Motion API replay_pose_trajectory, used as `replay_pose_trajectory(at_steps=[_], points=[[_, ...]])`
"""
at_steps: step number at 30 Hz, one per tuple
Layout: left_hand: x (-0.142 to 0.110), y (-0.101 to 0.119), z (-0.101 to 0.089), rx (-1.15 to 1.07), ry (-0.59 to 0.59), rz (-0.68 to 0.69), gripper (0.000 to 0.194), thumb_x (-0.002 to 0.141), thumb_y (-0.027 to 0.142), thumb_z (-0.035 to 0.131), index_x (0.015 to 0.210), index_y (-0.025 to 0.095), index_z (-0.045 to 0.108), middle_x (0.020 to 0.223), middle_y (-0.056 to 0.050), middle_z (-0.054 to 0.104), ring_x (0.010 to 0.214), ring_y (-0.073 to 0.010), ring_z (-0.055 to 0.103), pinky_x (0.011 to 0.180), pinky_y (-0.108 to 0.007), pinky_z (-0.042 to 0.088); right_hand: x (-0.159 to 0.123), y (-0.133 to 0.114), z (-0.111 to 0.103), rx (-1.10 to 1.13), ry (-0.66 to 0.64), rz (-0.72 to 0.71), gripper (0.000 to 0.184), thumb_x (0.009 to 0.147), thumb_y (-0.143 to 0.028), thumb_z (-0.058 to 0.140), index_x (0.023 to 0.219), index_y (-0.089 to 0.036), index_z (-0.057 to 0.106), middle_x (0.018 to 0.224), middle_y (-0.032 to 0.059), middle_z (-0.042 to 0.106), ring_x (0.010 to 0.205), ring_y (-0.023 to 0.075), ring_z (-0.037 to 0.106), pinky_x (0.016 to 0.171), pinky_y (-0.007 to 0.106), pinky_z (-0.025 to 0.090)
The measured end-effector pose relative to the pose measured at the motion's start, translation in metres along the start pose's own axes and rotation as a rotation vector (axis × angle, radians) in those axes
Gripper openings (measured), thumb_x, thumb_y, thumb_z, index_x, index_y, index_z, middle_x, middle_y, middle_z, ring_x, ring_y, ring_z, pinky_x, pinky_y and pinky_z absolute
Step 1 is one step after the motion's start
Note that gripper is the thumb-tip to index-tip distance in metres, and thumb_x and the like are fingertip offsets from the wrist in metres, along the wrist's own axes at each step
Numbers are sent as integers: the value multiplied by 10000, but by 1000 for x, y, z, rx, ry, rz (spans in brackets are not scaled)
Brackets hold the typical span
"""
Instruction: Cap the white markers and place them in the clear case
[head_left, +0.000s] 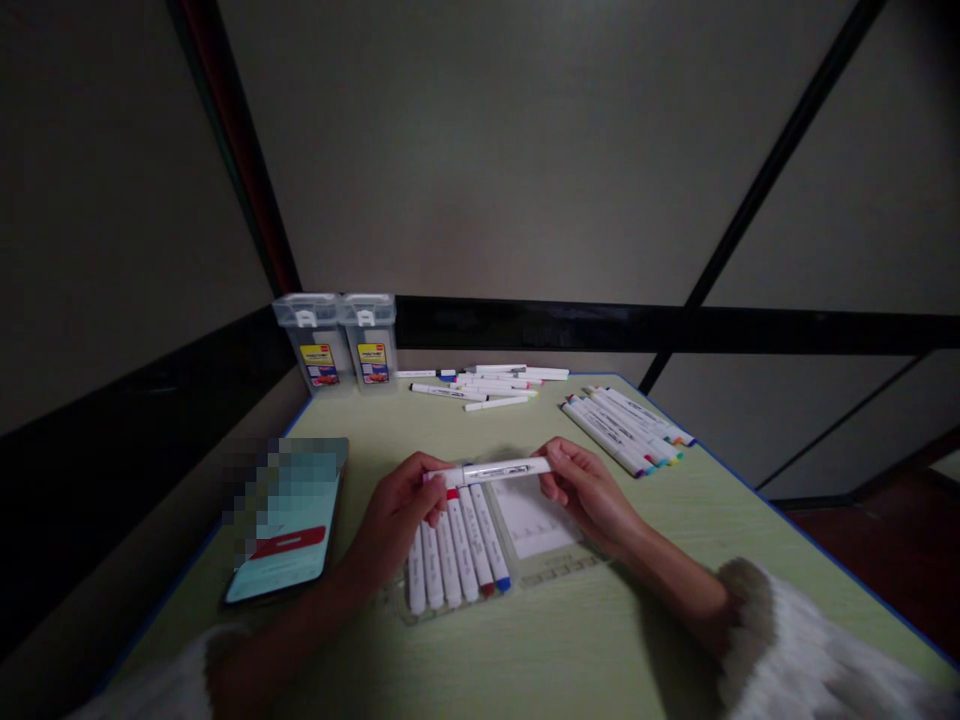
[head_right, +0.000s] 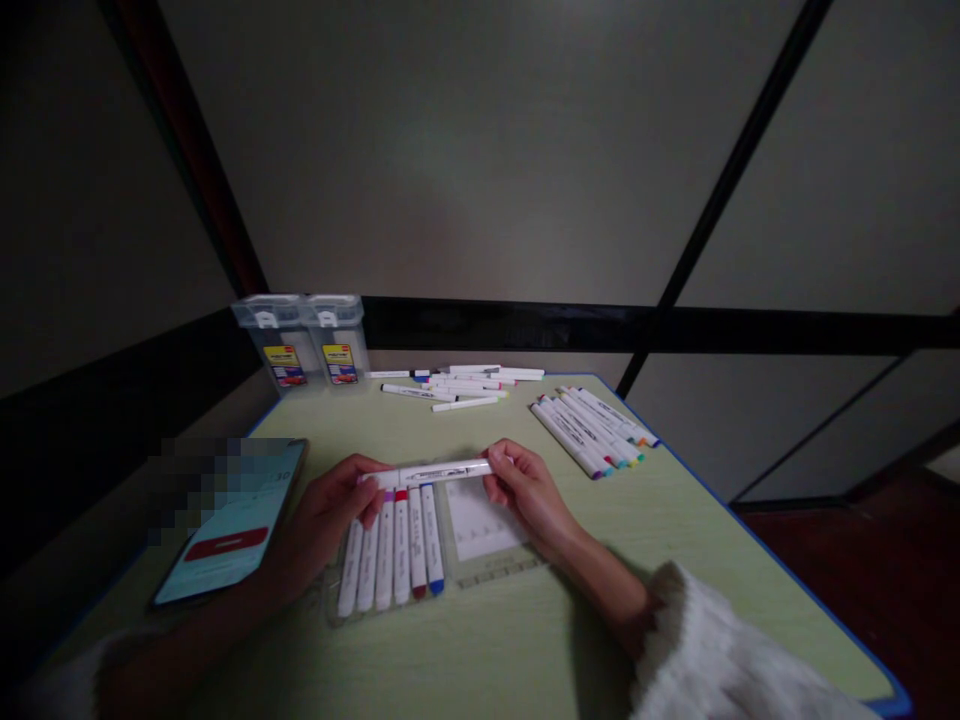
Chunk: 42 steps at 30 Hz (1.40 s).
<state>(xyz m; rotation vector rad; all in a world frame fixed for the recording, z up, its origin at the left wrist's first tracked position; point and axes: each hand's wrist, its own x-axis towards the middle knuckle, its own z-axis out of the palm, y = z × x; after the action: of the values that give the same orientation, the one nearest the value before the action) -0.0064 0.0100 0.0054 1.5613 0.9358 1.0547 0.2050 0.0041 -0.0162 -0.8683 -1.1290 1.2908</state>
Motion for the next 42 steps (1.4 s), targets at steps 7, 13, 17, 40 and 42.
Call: replay_pose_trajectory(at_steps=[7,13,17,40,42], points=[[-1,3,0,-8,0,-2,180,728,313,466,735,146,532,475,76,426,464,-91,398,485,-218,300,-1,0,0,5,-2,9,258,746,-396,566,661,-158,512,450,-56,425,408,63,277,425,212,189],[0,2,0,-45,49,-32,163,731,305,478,772,154,525,462,84,410,458,-96,400,502,-227,307,-3,-5,5,-27,22,15,243,738,-370,579,637,-173,479,473,-49,445,428,73,298,435,218,194],[1,5,1,-29,86,-49,163,730,311,478,761,157,519,471,81,417,460,-97,398,491,-224,301,-4,-7,6,-65,30,27,206,718,-364,595,704,-171,523,479,-47,456,433,77,318,435,219,201],[1,4,1,-11,115,-84,204,761,325,445,737,149,546,435,71,404,435,-97,383,476,-226,290,-4,-5,1,-138,19,6,207,636,-284,672,792,-178,587,611,-22,510,477,82,358,439,224,237],[0,5,1,-8,117,-81,192,751,323,460,708,154,540,435,70,408,440,-99,388,483,-226,295,-4,-6,2,-148,11,17,213,648,-307,664,793,-173,584,600,-21,511,477,83,363,444,223,241]])
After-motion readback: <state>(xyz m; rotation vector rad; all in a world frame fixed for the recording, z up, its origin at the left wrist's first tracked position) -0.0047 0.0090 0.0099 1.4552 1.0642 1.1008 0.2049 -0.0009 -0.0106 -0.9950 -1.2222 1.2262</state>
